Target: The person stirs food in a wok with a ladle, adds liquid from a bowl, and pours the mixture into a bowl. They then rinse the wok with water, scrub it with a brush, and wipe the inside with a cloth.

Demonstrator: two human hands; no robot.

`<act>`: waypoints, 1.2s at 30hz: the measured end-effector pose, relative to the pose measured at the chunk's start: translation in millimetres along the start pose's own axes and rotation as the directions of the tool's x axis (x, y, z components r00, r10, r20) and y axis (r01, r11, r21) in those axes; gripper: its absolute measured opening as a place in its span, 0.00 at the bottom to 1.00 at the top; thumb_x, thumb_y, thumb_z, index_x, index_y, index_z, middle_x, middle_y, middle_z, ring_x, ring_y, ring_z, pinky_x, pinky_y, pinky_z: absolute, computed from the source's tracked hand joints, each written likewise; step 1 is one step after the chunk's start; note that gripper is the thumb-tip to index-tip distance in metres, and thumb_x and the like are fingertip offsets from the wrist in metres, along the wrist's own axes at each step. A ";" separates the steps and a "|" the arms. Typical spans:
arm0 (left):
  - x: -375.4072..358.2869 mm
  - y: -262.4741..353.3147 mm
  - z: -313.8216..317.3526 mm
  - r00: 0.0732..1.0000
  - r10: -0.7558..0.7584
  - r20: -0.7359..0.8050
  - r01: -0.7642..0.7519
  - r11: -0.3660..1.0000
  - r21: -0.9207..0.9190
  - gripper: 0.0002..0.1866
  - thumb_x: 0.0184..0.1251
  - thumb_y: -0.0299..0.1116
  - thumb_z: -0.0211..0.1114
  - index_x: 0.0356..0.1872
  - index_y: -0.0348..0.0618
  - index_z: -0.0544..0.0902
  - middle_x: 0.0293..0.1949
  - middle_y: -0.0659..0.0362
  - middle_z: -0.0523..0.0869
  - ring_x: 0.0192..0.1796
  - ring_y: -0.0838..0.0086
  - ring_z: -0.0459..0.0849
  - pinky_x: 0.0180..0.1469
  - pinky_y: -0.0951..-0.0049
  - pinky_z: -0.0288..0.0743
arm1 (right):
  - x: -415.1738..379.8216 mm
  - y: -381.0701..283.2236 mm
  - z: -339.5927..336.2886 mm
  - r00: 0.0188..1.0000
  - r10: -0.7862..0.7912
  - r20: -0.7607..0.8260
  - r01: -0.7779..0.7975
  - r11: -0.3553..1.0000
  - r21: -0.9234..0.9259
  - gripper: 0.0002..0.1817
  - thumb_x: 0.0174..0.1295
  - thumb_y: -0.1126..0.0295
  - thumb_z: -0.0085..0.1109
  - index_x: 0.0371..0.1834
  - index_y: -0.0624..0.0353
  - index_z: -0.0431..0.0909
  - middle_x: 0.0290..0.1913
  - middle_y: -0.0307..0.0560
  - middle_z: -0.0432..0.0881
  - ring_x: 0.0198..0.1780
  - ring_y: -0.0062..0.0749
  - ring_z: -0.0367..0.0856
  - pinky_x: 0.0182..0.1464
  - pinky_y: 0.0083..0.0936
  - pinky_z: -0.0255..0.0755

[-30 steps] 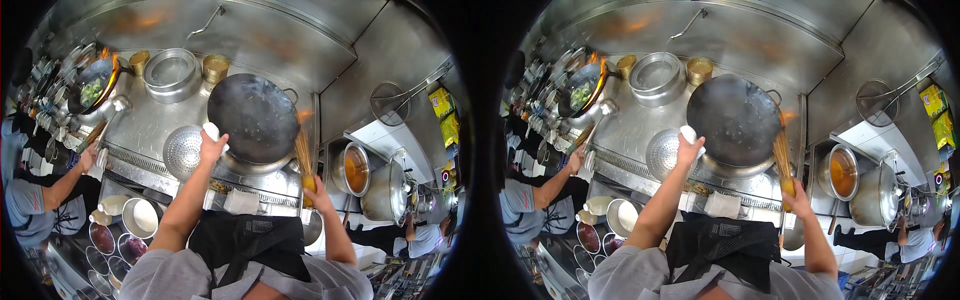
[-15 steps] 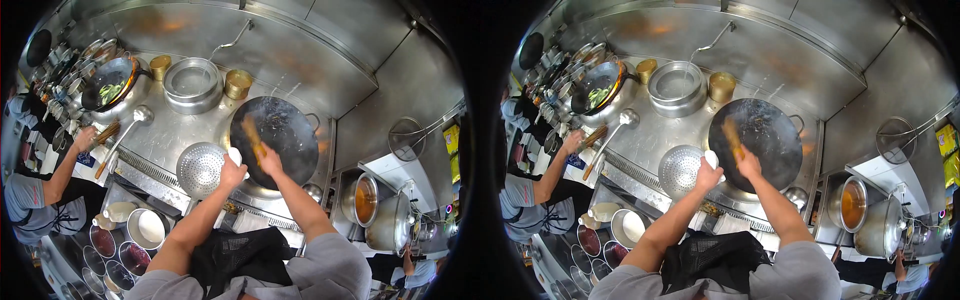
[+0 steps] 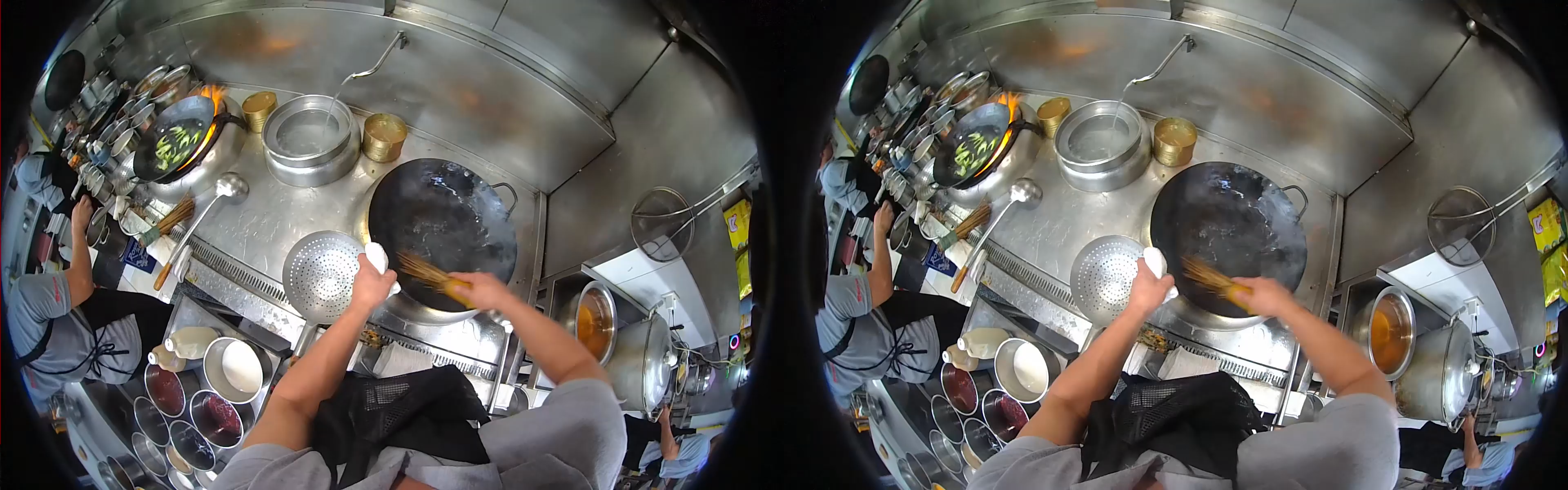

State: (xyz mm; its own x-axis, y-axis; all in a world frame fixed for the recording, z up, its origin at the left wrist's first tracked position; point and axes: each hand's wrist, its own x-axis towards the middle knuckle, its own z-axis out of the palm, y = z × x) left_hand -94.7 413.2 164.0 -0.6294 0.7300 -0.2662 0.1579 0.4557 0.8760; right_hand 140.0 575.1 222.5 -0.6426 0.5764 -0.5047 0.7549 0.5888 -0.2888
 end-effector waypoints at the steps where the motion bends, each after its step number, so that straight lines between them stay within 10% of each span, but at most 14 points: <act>1: -1.1 1.0 1.7 1.000 -0.009 -0.006 0.009 1.000 0.023 0.37 0.55 0.41 0.67 0.59 0.30 0.60 0.44 0.29 0.83 0.51 0.36 0.83 0.56 0.50 0.76 | 0.2 19.7 -14.4 0.998 0.053 -0.034 -0.054 0.999 0.000 0.28 0.67 0.44 0.54 0.70 0.34 0.72 0.57 0.53 0.84 0.58 0.49 0.83 0.61 0.41 0.75; 3: -0.4 -1.5 5.9 1.000 0.002 0.009 -0.002 1.000 -0.002 0.37 0.55 0.41 0.67 0.59 0.30 0.61 0.44 0.29 0.83 0.50 0.37 0.83 0.56 0.50 0.76 | 33.9 22.2 -48.8 0.983 0.158 -0.095 -0.169 0.979 -0.117 0.30 0.65 0.41 0.54 0.69 0.37 0.74 0.53 0.51 0.86 0.55 0.46 0.85 0.55 0.41 0.78; 6: -1.4 -4.5 7.1 1.000 0.015 -0.006 -0.015 1.000 -0.011 0.36 0.55 0.40 0.67 0.59 0.29 0.62 0.44 0.29 0.83 0.50 0.38 0.84 0.56 0.51 0.76 | 121.5 5.5 -30.3 0.846 0.309 -0.434 -0.291 0.950 0.109 0.27 0.66 0.43 0.51 0.68 0.32 0.75 0.50 0.55 0.86 0.52 0.51 0.85 0.52 0.46 0.78; 9: -5.9 2.0 6.9 0.998 0.063 -0.030 -0.064 0.997 -0.045 0.34 0.55 0.39 0.66 0.58 0.30 0.63 0.43 0.29 0.83 0.49 0.37 0.84 0.56 0.51 0.76 | 109.2 -52.0 20.3 0.845 0.337 -0.415 -0.223 0.928 0.298 0.27 0.69 0.48 0.50 0.70 0.41 0.71 0.56 0.57 0.83 0.58 0.56 0.81 0.59 0.50 0.74; 12: -14.8 5.0 9.2 0.986 0.075 -0.152 -0.080 0.996 -0.026 0.31 0.55 0.37 0.66 0.55 0.30 0.64 0.42 0.28 0.83 0.47 0.35 0.83 0.53 0.49 0.76 | 36.4 -39.2 33.4 0.975 0.014 -0.223 0.029 0.982 0.185 0.30 0.68 0.48 0.52 0.73 0.40 0.68 0.54 0.59 0.84 0.55 0.54 0.83 0.59 0.44 0.76; 15: -15.2 8.5 8.2 0.990 0.069 -0.126 -0.071 0.997 -0.011 0.31 0.55 0.37 0.66 0.55 0.28 0.64 0.43 0.28 0.83 0.48 0.36 0.83 0.54 0.50 0.76 | -39.0 -4.4 -6.4 0.996 0.078 0.032 -0.077 0.996 -0.043 0.31 0.67 0.43 0.52 0.73 0.34 0.68 0.54 0.54 0.85 0.53 0.52 0.84 0.58 0.45 0.76; 18: -10.4 4.2 6.7 0.997 0.064 -0.052 -0.067 0.997 -0.044 0.32 0.55 0.36 0.66 0.55 0.27 0.63 0.43 0.29 0.83 0.49 0.38 0.84 0.55 0.51 0.76 | 2.6 44.1 -37.9 0.966 0.151 -0.208 -0.206 0.938 -0.278 0.25 0.67 0.46 0.50 0.66 0.32 0.75 0.52 0.52 0.86 0.52 0.50 0.85 0.51 0.46 0.79; 22: 2.5 -10.7 9.4 0.998 0.064 -0.030 -0.065 0.997 -0.052 0.35 0.54 0.37 0.67 0.57 0.27 0.62 0.45 0.30 0.83 0.50 0.39 0.84 0.56 0.53 0.76 | 103.9 -6.4 -27.9 0.829 0.447 -0.336 -0.423 0.894 0.144 0.25 0.68 0.48 0.51 0.66 0.41 0.75 0.54 0.54 0.85 0.56 0.54 0.83 0.58 0.47 0.76; 28: -5.2 -2.5 11.8 0.996 0.019 -0.082 -0.021 1.000 -0.021 0.36 0.54 0.39 0.67 0.60 0.30 0.62 0.45 0.29 0.83 0.51 0.38 0.84 0.57 0.51 0.75 | 51.3 -48.7 44.9 0.924 -0.026 -0.381 0.052 0.997 0.059 0.29 0.69 0.50 0.51 0.73 0.39 0.67 0.45 0.58 0.86 0.46 0.56 0.86 0.52 0.48 0.77; 32: -7.7 -1.2 9.0 0.996 0.044 -0.077 -0.042 0.999 0.030 0.38 0.55 0.40 0.68 0.61 0.29 0.61 0.46 0.29 0.83 0.51 0.38 0.83 0.57 0.52 0.76 | -35.3 -16.2 -4.1 0.999 -0.021 -0.032 0.013 0.976 -0.218 0.29 0.68 0.48 0.50 0.73 0.34 0.66 0.44 0.55 0.87 0.47 0.50 0.87 0.49 0.48 0.80; 36: -6.4 -1.1 9.7 0.999 0.020 -0.031 -0.019 1.000 0.019 0.37 0.55 0.40 0.68 0.59 0.26 0.61 0.46 0.28 0.82 0.51 0.38 0.83 0.57 0.53 0.76 | 30.7 10.0 -23.8 0.955 0.018 -0.298 -0.084 0.973 -0.213 0.22 0.68 0.49 0.49 0.63 0.39 0.77 0.45 0.56 0.87 0.48 0.52 0.86 0.49 0.49 0.79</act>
State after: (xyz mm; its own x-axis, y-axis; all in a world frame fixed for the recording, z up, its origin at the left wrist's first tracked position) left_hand -83.5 413.0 160.8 -0.6494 0.7227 -0.2365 0.1840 0.4511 0.8733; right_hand 124.7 612.2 223.4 -0.6390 0.7293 -0.2447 0.7612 0.6452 -0.0651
